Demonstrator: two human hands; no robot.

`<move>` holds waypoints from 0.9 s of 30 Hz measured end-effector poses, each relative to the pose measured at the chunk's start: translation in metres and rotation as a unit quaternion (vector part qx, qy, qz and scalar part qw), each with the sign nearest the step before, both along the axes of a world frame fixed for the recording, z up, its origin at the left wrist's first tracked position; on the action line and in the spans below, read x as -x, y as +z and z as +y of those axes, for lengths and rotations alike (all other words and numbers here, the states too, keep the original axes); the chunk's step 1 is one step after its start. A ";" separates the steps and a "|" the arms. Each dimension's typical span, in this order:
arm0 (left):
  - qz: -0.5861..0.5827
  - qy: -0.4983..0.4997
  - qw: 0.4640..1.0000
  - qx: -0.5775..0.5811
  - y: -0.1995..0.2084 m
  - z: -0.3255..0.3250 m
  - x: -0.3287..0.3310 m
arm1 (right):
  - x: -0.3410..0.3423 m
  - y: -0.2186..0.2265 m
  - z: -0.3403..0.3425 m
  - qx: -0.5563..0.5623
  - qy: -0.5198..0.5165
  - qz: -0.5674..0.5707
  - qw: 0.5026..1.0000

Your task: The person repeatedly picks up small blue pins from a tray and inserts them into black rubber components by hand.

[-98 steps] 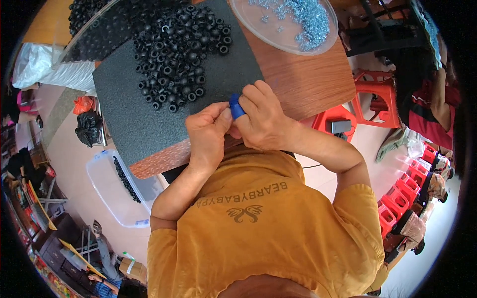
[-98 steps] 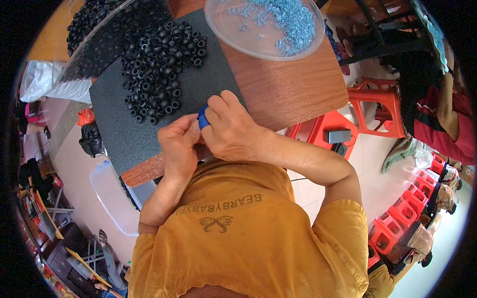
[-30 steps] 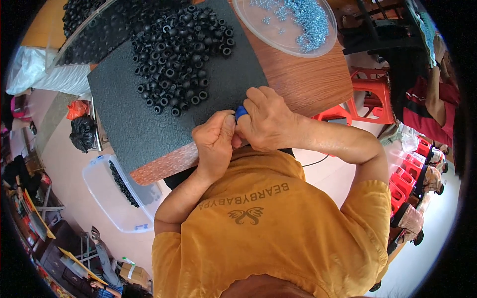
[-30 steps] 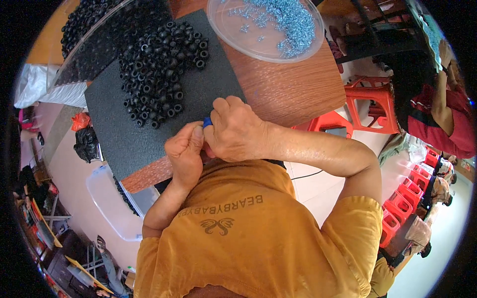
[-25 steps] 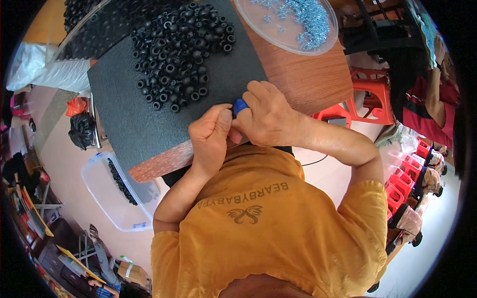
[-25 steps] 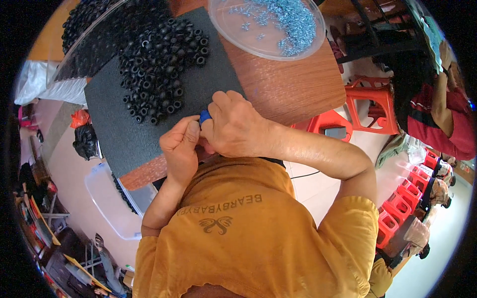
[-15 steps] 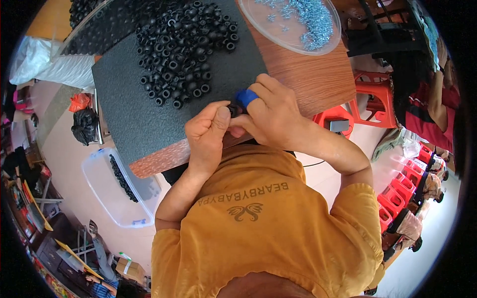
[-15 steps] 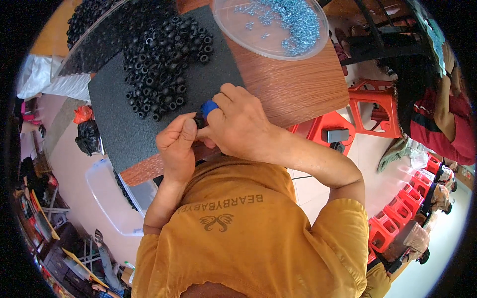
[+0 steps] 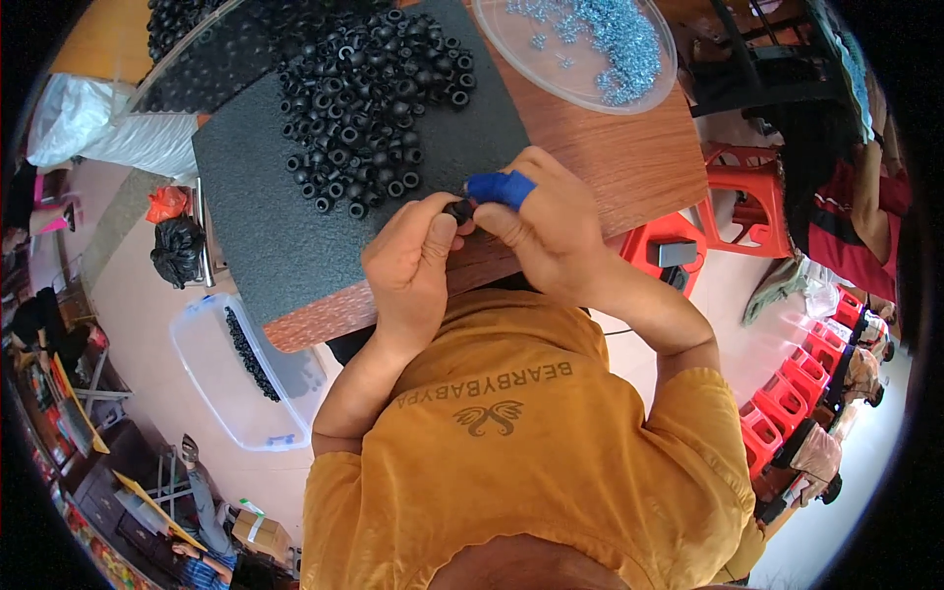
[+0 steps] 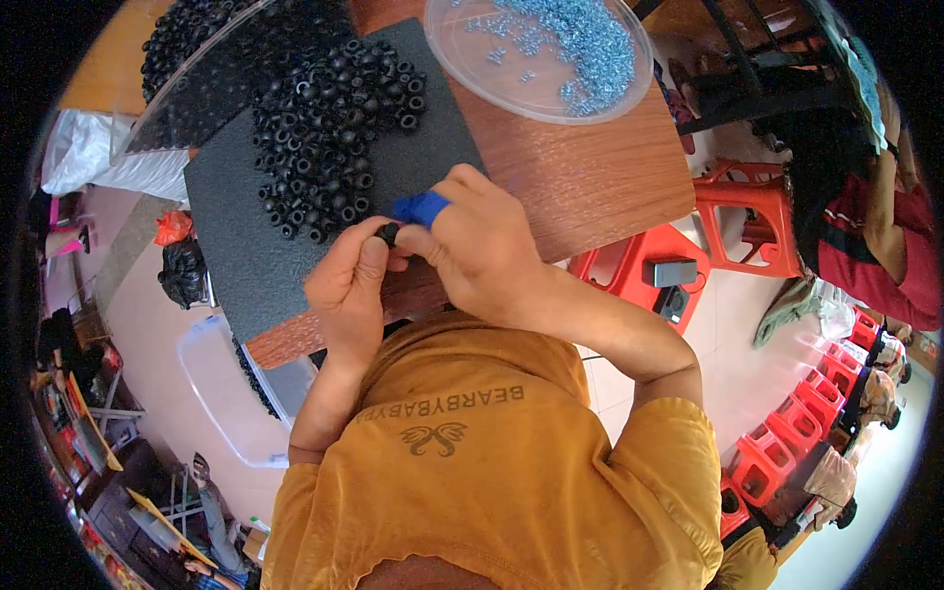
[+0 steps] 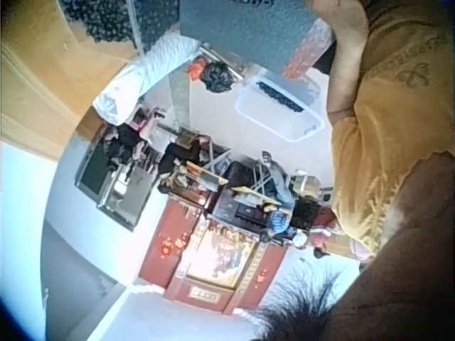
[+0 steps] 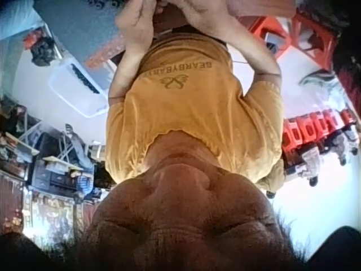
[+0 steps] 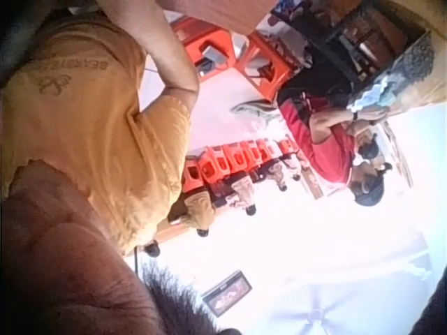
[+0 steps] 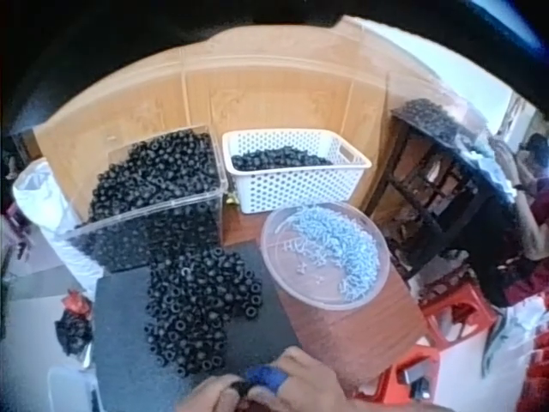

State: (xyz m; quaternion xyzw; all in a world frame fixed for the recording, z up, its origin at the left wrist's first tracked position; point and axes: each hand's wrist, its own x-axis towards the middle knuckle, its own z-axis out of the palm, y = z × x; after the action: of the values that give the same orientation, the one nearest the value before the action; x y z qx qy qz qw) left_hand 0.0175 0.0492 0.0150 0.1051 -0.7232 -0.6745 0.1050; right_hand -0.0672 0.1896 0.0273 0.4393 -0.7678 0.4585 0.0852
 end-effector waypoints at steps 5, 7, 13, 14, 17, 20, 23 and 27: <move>0.169 0.053 0.951 0.255 -0.005 0.001 0.007 | -0.003 0.015 0.004 0.018 -0.024 -0.488 0.872; 0.178 0.059 0.944 0.271 -0.005 0.002 0.010 | -0.002 0.013 0.001 0.028 -0.004 -0.591 0.806; 0.199 0.059 0.926 0.314 -0.006 0.001 0.017 | -0.004 0.005 -0.009 0.155 0.046 -0.688 0.707; 0.196 0.055 0.927 0.315 -0.005 0.001 0.018 | -0.005 0.003 -0.010 0.162 0.039 -0.689 0.706; 0.199 0.038 0.939 0.278 -0.003 0.003 0.019 | -0.006 0.001 -0.010 0.169 0.020 -0.675 0.717; 0.180 0.027 0.935 0.304 0.001 0.000 0.018 | -0.009 0.003 -0.010 0.153 0.007 -0.658 0.738; 0.198 0.024 0.911 0.360 0.003 0.000 0.017 | -0.014 0.000 -0.011 0.162 0.051 -0.638 0.751; 0.242 0.037 0.899 0.364 0.003 0.002 0.016 | -0.021 0.000 -0.015 0.203 0.040 -0.659 0.723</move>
State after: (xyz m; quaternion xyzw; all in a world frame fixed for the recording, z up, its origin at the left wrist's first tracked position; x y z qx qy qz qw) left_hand 0.0011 0.0511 0.0178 -0.0803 -0.8658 -0.3647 0.3331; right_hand -0.0460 0.1744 0.0274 0.0293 -0.5004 0.7806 -0.3733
